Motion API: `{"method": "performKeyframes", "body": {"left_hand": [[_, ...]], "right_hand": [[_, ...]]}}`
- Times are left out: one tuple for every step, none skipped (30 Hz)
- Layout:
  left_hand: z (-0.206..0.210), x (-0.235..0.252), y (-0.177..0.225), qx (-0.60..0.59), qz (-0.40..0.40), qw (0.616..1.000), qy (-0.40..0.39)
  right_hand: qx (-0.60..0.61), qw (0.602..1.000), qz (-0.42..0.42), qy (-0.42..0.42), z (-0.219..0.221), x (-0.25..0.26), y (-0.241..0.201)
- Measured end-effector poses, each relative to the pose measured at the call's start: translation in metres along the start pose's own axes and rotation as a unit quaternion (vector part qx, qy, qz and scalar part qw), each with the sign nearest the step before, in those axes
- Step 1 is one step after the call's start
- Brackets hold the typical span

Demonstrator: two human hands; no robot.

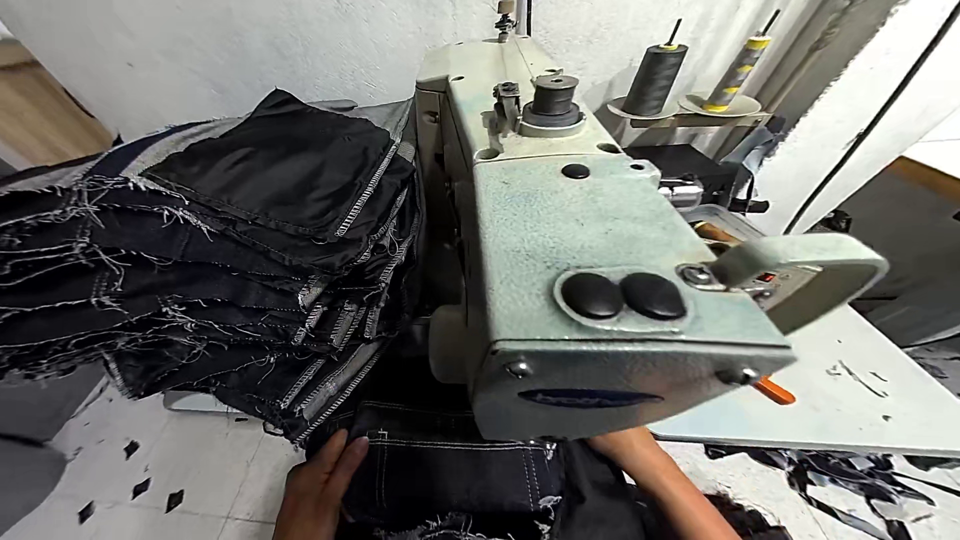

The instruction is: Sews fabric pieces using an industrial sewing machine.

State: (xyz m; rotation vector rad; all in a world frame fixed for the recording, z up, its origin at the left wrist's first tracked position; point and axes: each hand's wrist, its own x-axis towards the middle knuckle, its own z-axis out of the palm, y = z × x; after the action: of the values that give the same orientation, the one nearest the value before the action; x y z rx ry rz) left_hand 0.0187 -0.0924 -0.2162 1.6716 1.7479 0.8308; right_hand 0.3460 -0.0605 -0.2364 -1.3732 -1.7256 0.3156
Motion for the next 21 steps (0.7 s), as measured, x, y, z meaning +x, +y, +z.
{"method": "performKeyframes", "body": {"left_hand": [[0.0,0.0,0.001,-0.002,-0.006,1.0,-0.006],[0.001,0.001,0.001,0.001,-0.007,1.0,-0.01],[0.001,0.002,0.001,0.005,-0.005,1.0,-0.013],[0.001,0.002,0.0,0.005,-0.002,1.0,-0.015],[0.001,0.003,0.0,0.004,0.0,1.0,-0.015],[0.001,0.003,0.0,0.002,0.001,1.0,-0.014],[0.001,0.003,0.0,-0.001,0.001,1.0,-0.012],[0.001,0.004,0.001,-0.003,0.001,1.0,-0.01],[0.001,0.004,0.001,-0.003,0.002,1.0,-0.009],[0.001,0.005,0.001,-0.002,0.002,1.0,-0.009],[0.002,0.005,0.001,0.0,0.003,1.0,-0.009],[0.002,0.006,0.001,0.003,0.003,1.0,-0.01],[0.002,0.008,0.002,0.006,0.003,1.0,-0.012],[0.002,0.008,0.003,0.008,0.002,1.0,-0.012],[0.002,0.009,0.003,0.01,0.001,1.0,-0.013],[0.002,0.01,0.002,0.009,0.001,1.0,-0.01],[0.002,0.011,0.001,0.002,0.003,1.0,-0.006],[0.003,0.012,-0.001,-0.012,0.004,1.0,-0.001],[0.003,0.012,-0.004,-0.037,0.003,0.999,-0.004],[0.003,0.01,-0.007,-0.068,0.001,0.998,-0.013],[0.002,0.007,-0.012,-0.105,0.001,0.994,-0.035]], "right_hand": [[-0.011,1.0,-0.001,0.0,-0.001,0.0,0.0],[-0.019,1.0,0.004,-0.003,-0.003,0.0,-0.002],[-0.022,1.0,0.013,-0.004,-0.004,0.0,-0.003],[-0.023,0.999,0.023,-0.004,-0.005,0.0,-0.005],[-0.022,0.999,0.032,-0.006,-0.006,0.0,-0.006],[-0.026,0.999,0.032,-0.003,-0.006,0.0,-0.006],[-0.032,0.999,0.023,0.005,-0.005,-0.001,-0.005],[-0.036,0.999,0.014,0.012,-0.005,-0.001,-0.004],[-0.038,0.999,0.007,0.017,-0.005,-0.001,-0.004],[-0.04,0.999,0.003,0.021,-0.005,-0.002,-0.003],[-0.042,0.999,0.001,0.022,-0.005,-0.002,-0.003],[-0.043,0.999,0.003,0.021,-0.006,-0.002,-0.003],[-0.043,0.999,0.005,0.019,-0.006,-0.001,-0.004],[-0.046,0.999,0.005,0.017,-0.005,0.0,-0.004],[-0.049,0.999,0.008,0.01,-0.005,0.003,-0.006],[-0.046,0.999,0.023,-0.01,-0.005,0.008,-0.01],[-0.039,0.997,0.056,-0.04,-0.008,0.014,-0.016],[-0.034,0.993,0.093,-0.07,-0.011,0.019,-0.022],[-0.035,0.991,0.103,-0.081,-0.012,0.022,-0.023],[-0.036,0.992,0.092,-0.084,-0.011,0.022,-0.019],[-0.031,0.994,0.07,-0.078,-0.011,0.02,-0.013]]}}
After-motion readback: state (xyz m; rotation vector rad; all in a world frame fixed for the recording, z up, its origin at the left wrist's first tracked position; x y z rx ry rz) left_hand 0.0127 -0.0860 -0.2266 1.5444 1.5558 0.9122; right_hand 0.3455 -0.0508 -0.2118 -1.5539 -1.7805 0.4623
